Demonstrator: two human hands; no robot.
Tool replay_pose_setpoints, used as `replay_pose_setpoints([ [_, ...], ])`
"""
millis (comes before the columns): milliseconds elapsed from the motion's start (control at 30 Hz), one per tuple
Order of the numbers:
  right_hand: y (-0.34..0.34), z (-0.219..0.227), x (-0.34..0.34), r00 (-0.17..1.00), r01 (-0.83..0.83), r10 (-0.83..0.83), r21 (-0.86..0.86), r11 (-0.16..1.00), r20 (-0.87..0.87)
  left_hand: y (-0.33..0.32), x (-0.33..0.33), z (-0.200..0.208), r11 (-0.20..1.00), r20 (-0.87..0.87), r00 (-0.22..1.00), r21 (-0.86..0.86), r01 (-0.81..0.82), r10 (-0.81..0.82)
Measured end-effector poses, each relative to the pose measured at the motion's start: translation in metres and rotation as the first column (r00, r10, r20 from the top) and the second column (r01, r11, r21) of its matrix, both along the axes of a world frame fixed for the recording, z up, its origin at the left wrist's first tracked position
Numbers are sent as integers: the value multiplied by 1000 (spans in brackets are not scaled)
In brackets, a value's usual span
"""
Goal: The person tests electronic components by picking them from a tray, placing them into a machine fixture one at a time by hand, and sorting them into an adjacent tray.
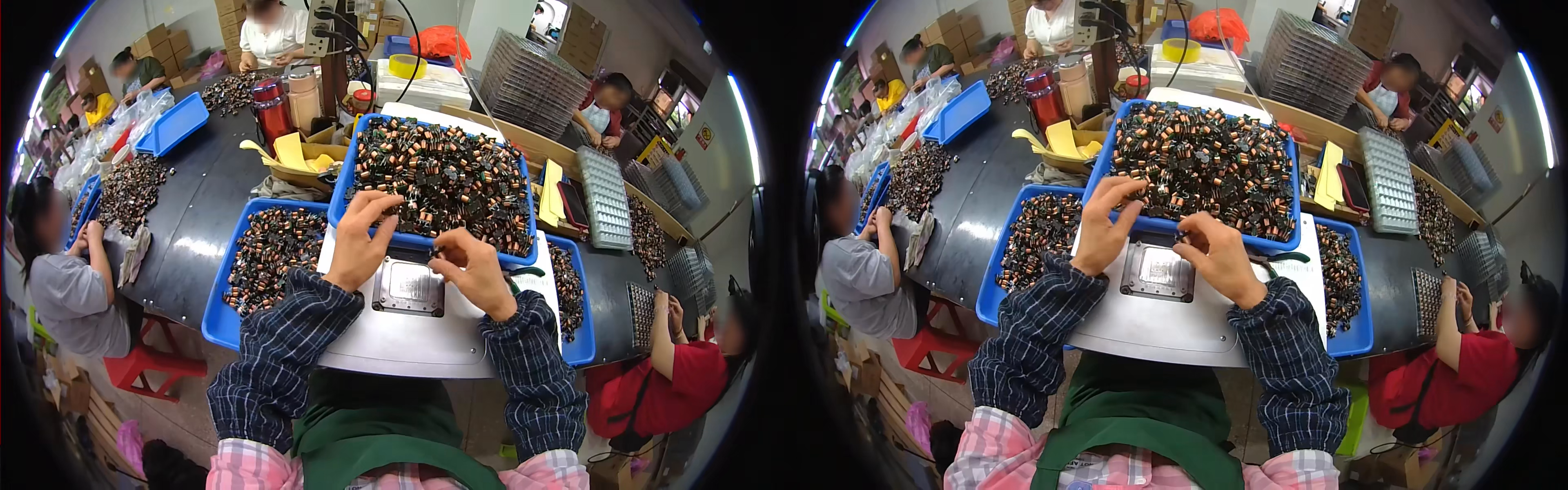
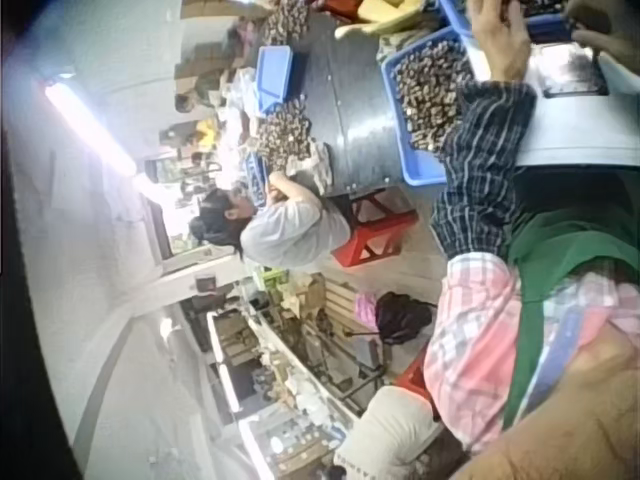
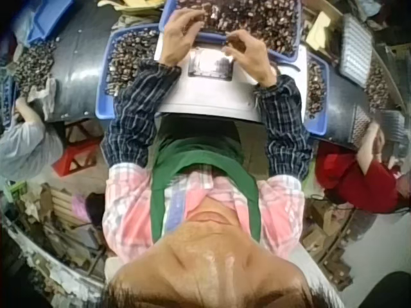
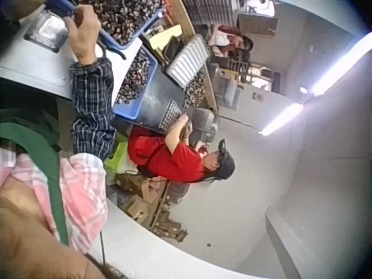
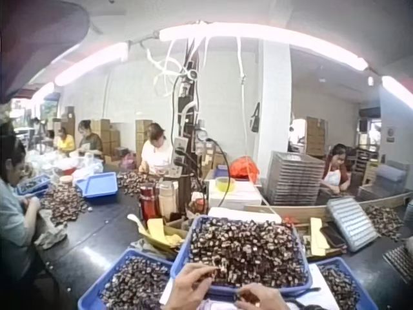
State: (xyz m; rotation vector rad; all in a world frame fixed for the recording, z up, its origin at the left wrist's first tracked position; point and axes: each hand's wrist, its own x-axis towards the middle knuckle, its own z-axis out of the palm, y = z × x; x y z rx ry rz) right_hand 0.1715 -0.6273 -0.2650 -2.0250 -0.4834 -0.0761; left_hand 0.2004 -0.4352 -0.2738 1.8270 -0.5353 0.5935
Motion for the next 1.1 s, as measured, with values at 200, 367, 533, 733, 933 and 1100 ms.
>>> replay_pose_setpoints([
  [200,7,-6,-2,956,-173,216,-212,962,198,7,-9,-7,875,-339,886,-464,135,-317],
  [367,16,-13,-5,951,-173,230,-256,951,209,11,-12,-13,968,-203,964,-215,130,-174],
  [533,20,-16,-2,913,-147,274,-384,911,301,9,-17,-13,949,-337,908,-275,157,-248],
  [733,21,-19,-2,906,-128,271,-399,908,324,8,-24,-12,985,-177,969,-16,170,-170],
  [933,-6,12,9,950,44,119,501,865,-289,8,-34,-10,965,-294,940,138,223,-175],
  [1100,-37,6,20,994,110,-107,209,972,-22,4,-37,-14,890,-112,960,360,280,-257],
])
